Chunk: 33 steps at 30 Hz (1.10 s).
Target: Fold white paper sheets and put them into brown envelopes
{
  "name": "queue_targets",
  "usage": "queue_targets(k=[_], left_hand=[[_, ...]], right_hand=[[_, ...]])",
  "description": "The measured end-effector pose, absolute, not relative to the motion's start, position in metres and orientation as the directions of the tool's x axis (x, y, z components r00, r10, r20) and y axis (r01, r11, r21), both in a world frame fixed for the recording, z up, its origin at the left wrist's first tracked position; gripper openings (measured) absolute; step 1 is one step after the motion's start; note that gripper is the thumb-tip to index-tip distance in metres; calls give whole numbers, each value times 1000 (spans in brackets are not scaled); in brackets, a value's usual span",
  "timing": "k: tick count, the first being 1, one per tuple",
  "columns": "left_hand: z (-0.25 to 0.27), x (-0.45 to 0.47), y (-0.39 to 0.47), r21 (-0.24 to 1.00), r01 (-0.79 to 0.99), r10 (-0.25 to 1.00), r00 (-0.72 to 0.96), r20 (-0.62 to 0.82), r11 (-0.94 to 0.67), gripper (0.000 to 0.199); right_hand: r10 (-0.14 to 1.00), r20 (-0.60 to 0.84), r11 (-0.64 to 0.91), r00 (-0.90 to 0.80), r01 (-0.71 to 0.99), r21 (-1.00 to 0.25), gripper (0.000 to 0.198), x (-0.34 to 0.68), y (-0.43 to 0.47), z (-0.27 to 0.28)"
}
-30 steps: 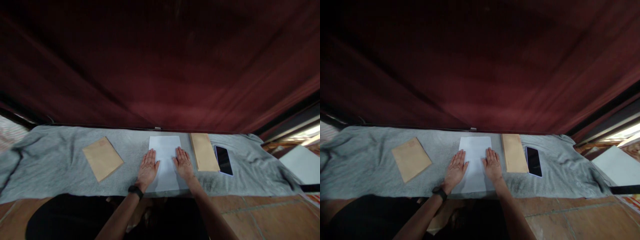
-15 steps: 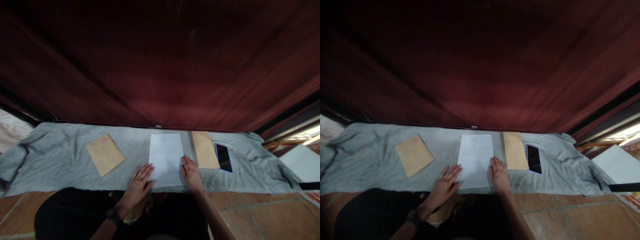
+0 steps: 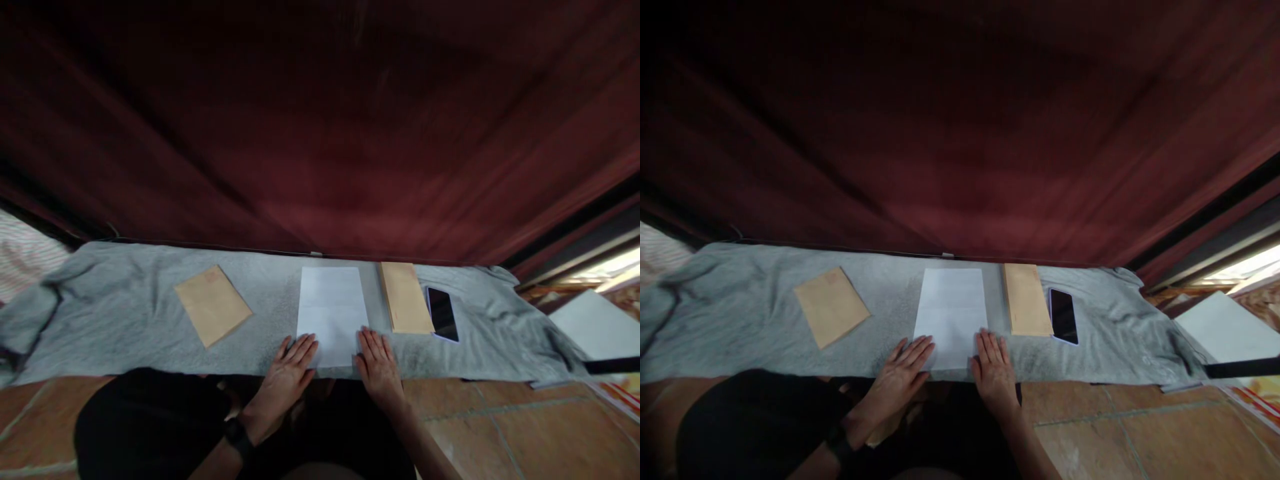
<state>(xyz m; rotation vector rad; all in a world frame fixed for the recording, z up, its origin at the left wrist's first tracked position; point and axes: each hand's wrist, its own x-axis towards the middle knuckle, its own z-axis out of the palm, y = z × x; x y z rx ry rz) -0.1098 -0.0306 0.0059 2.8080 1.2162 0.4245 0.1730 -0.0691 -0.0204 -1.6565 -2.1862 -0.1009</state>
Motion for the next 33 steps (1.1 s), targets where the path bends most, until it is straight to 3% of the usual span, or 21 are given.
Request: queue_targets(k=[9, 16, 22, 26, 30, 33], left_hand=[[11, -94, -36, 179, 761, 782, 605, 149, -623, 46], [23, -98, -30, 299, 740, 796, 584, 159, -602, 47], [30, -109, -47, 463, 621, 758, 620, 203, -632, 38], [21, -126, -54, 602, 547, 781, 582, 225, -581, 28], [7, -142, -44, 643, 554, 838, 464, 288, -528, 34], [5, -145, -34, 668, 533, 838, 472, 274, -519, 29]], right_hand=[[887, 311, 410, -341, 891, -194, 60, 139, -78, -14], [890, 267, 447, -369, 817, -363, 52, 162, -69, -10], [908, 233, 420, -349, 750, -511, 65, 193, -72, -2], [923, 167, 371, -346, 688, -624, 50, 204, -79, 3], [938, 122, 312, -324, 638, -704, 34, 200, -84, 8], [946, 119, 292, -301, 633, -717, 29, 195, -83, 12]])
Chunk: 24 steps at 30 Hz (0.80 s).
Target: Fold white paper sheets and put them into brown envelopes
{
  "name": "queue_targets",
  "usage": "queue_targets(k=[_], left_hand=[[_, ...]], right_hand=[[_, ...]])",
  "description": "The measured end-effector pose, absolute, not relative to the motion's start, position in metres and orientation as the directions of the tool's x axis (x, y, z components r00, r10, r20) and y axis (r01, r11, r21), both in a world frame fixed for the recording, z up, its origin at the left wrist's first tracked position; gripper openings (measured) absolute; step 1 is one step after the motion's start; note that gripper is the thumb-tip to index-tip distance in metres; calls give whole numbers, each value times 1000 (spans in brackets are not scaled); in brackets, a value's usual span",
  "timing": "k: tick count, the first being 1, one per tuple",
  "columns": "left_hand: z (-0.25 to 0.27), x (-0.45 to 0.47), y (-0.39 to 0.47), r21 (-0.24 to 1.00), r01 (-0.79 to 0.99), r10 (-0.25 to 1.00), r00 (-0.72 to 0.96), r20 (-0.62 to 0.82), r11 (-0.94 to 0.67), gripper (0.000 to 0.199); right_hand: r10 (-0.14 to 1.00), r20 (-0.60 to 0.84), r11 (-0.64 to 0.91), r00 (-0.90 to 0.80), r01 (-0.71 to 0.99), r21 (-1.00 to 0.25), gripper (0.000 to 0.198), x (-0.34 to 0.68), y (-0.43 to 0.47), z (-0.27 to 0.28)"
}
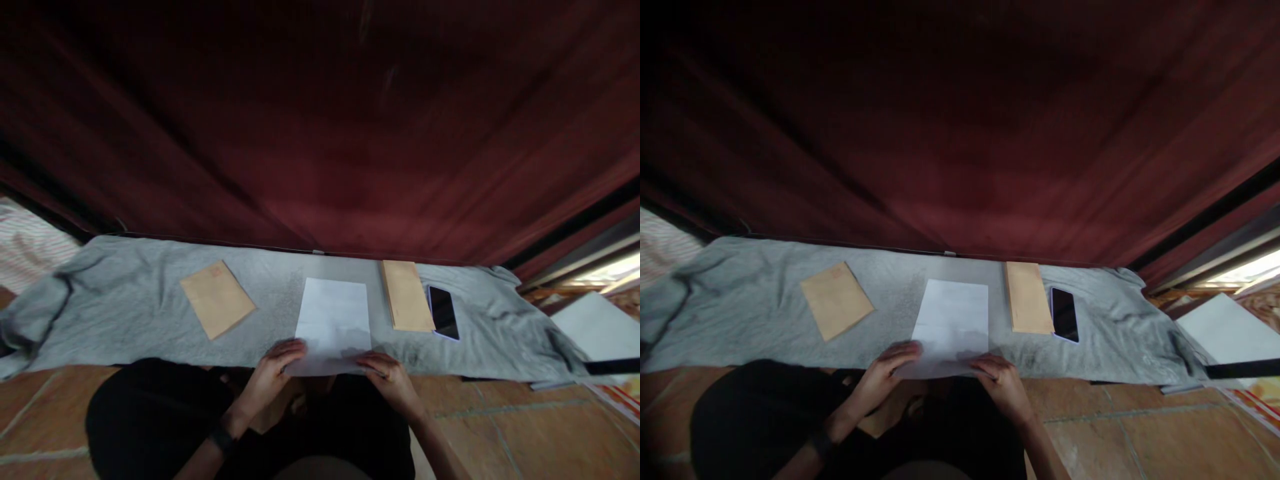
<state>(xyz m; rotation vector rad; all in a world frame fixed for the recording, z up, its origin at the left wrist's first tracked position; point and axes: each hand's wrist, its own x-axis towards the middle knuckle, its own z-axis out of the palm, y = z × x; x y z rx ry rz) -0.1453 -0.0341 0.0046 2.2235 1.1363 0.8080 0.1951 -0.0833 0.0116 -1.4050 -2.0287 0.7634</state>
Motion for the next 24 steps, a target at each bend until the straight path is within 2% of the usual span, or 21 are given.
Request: queue_targets(k=[6, 9, 12, 16, 19, 24], left_hand=[[14, -136, -31, 775, 522, 916, 358, 179, -355, 24], [15, -133, -27, 811, 507, 939, 315, 141, -292, 25], [15, -132, -15, 830, 490, 950, 278, 140, -266, 27], [20, -126, 4, 850, 475, 963, 239, 122, -225, 30], [21, -120, 16, 873, 457, 978, 185, 97, -173, 32], [13, -114, 28, 873, 479, 994, 98, 57, -97, 35]], right_hand=[[928, 207, 367, -311, 658, -657, 33, 200, -77, 9], [962, 183, 273, -204, 669, -691, 28, 202, -73, 4], [987, 158, 149, -43, 637, -757, 31, 199, -66, -1], [991, 117, 65, 58, 559, -827, 35, 195, -52, -2], [989, 101, 29, 112, 514, -857, 35, 193, -39, -1], [981, 140, 58, 132, 490, -870, 37, 191, -24, -1]])
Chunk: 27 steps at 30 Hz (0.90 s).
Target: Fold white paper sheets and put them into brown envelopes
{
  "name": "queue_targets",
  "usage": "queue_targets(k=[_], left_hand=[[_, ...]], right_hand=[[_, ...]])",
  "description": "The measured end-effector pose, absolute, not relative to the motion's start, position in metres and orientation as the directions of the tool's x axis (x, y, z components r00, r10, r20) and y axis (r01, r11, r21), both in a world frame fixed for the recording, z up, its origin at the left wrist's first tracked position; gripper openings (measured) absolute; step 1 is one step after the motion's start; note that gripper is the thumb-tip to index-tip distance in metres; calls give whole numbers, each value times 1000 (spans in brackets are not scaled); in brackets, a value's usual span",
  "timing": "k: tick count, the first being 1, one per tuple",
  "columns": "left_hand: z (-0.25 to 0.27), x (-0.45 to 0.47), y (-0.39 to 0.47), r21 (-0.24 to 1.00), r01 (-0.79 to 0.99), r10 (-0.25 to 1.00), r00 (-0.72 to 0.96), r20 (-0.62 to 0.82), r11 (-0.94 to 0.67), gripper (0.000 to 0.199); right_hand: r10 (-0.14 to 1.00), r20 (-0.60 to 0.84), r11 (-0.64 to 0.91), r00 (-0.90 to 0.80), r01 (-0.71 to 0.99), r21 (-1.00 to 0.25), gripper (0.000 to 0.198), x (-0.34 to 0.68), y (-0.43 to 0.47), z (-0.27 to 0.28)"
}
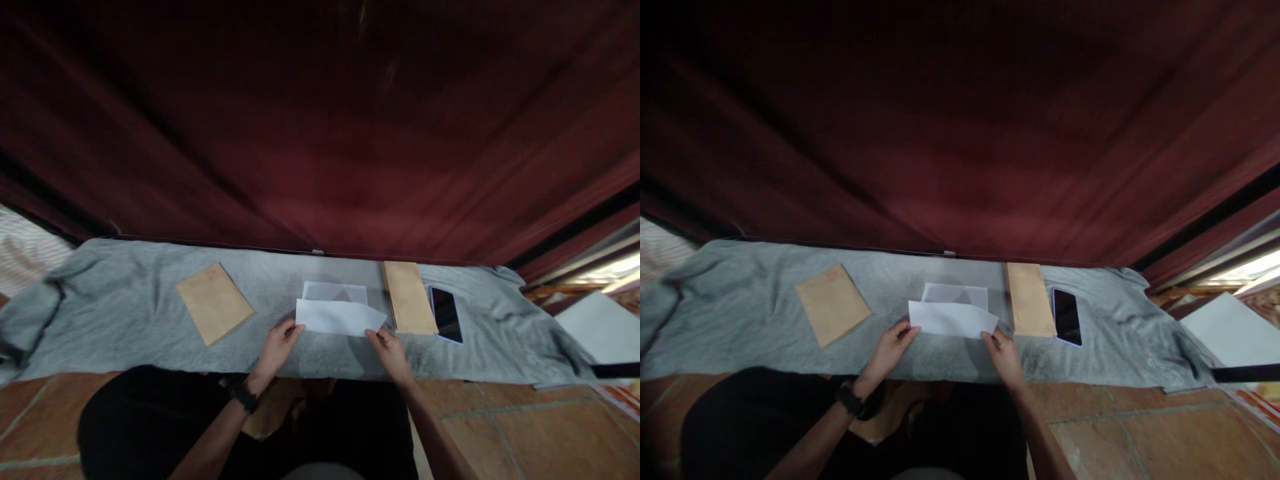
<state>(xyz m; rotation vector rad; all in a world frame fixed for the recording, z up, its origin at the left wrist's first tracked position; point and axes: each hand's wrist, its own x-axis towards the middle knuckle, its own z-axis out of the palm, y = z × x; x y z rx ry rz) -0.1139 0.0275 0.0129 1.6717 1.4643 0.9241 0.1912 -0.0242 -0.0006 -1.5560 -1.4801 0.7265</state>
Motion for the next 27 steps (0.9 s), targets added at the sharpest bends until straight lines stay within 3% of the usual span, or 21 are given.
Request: queue_targets(k=[14, 18, 21, 24, 27], left_hand=[[9, -107, 37, 862, 505, 999, 36, 21, -37, 36], [13, -116, 27, 924, 374, 974, 225, -8, -79, 31], [13, -128, 16, 924, 338, 927, 372, 46, -181, 25], [7, -138, 6, 879, 353, 879, 458, 136, -320, 27], [0, -143, -2, 777, 419, 818, 539, 203, -469, 37]], right_hand=[[971, 125, 21, 201, 452, -892, 42, 182, -11, -6], [983, 159, 106, 95, 413, -904, 34, 190, -20, -9], [976, 217, 206, -29, 445, -871, 26, 200, -31, -10], [953, 269, 300, -138, 528, -794, 21, 204, -43, -9], [929, 267, 369, -255, 635, -678, 29, 203, -54, -9]])
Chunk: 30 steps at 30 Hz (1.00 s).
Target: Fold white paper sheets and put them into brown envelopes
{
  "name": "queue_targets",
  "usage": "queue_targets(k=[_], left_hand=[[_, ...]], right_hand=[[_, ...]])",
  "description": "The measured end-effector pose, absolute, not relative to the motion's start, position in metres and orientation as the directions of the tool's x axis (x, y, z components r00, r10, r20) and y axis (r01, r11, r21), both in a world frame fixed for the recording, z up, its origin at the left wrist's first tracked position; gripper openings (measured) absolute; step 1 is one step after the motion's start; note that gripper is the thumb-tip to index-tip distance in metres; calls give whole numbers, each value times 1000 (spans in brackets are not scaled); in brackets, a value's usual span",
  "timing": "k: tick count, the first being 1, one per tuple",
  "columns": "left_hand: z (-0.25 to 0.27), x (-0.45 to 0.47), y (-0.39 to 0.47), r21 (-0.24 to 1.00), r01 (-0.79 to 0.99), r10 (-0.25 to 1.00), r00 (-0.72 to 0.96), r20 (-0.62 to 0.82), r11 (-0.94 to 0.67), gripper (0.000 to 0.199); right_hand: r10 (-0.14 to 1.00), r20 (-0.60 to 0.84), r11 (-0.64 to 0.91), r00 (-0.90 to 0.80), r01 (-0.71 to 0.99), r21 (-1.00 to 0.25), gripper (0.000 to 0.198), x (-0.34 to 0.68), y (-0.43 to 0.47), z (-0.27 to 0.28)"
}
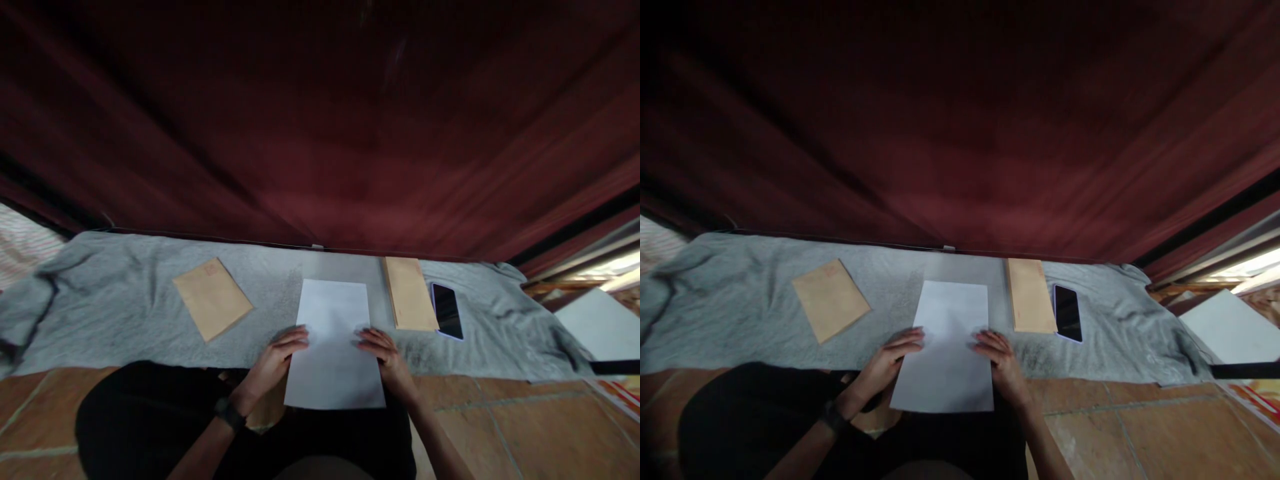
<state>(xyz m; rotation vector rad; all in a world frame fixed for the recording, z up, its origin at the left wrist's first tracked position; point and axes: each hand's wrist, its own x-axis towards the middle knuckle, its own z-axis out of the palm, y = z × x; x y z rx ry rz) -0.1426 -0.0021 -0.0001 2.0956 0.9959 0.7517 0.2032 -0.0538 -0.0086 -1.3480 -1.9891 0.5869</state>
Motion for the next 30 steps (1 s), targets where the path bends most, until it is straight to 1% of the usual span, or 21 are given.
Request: queue_targets(k=[2, 4, 5, 6, 10, 12, 16, 18, 20, 22, 23, 24, 27, 30], left_hand=[[-1, -144, -6, 708, 444, 766, 606, 214, -549, 46], [1, -145, -6, 665, 452, 725, 659, 201, -594, 52], [3, -145, -5, 656, 452, 714, 672, 196, -605, 53], [5, -144, -3, 652, 454, 712, 675, 193, -607, 55], [9, -137, 10, 651, 483, 751, 626, 211, -585, 57], [9, -134, 17, 636, 511, 763, 615, 199, -578, 55], [7, -136, 19, 576, 570, 767, 619, 167, -585, 51], [8, -139, 16, 577, 562, 756, 635, 159, -593, 54], [10, -142, 13, 622, 536, 760, 631, 155, -571, 49], [11, -141, 12, 687, 541, 822, 550, 147, -485, 34], [11, -139, 13, 718, 557, 869, 477, 134, -417, 27], [11, -136, 14, 746, 572, 911, 397, 112, -341, 25], [8, -123, 22, 801, 579, 979, 202, 42, -154, 32], [7, -111, 36, 813, 577, 995, 99, 28, -80, 35]], right_hand=[[908, 224, 413, -356, 659, -628, 35, 203, -60, -8], [878, 189, 453, -439, 639, -621, 39, 204, -63, -7], [872, 183, 458, -453, 628, -629, 41, 204, -62, -6], [878, 185, 449, -442, 624, -640, 42, 205, -60, -5], [923, 232, 380, -305, 641, -667, 46, 203, -42, 2], [912, 245, 406, -329, 639, -653, 45, 201, -33, 5], [877, 189, 454, -442, 635, -625, 53, 202, -30, 5], [887, 186, 436, -422, 638, -635, 50, 206, -34, 0], [907, 193, 403, -375, 638, -656, 44, 210, -38, -4], [939, 174, 333, -298, 652, -681, 33, 212, -39, -8], [959, 155, 277, -238, 666, -692, 28, 212, -38, -9], [977, 132, 212, -168, 680, -702, 27, 211, -36, -9], [997, 77, 47, 11, 696, -716, 38, 203, -26, -9], [994, 44, -40, 96, 731, -682, 41, 193, -11, -5]])
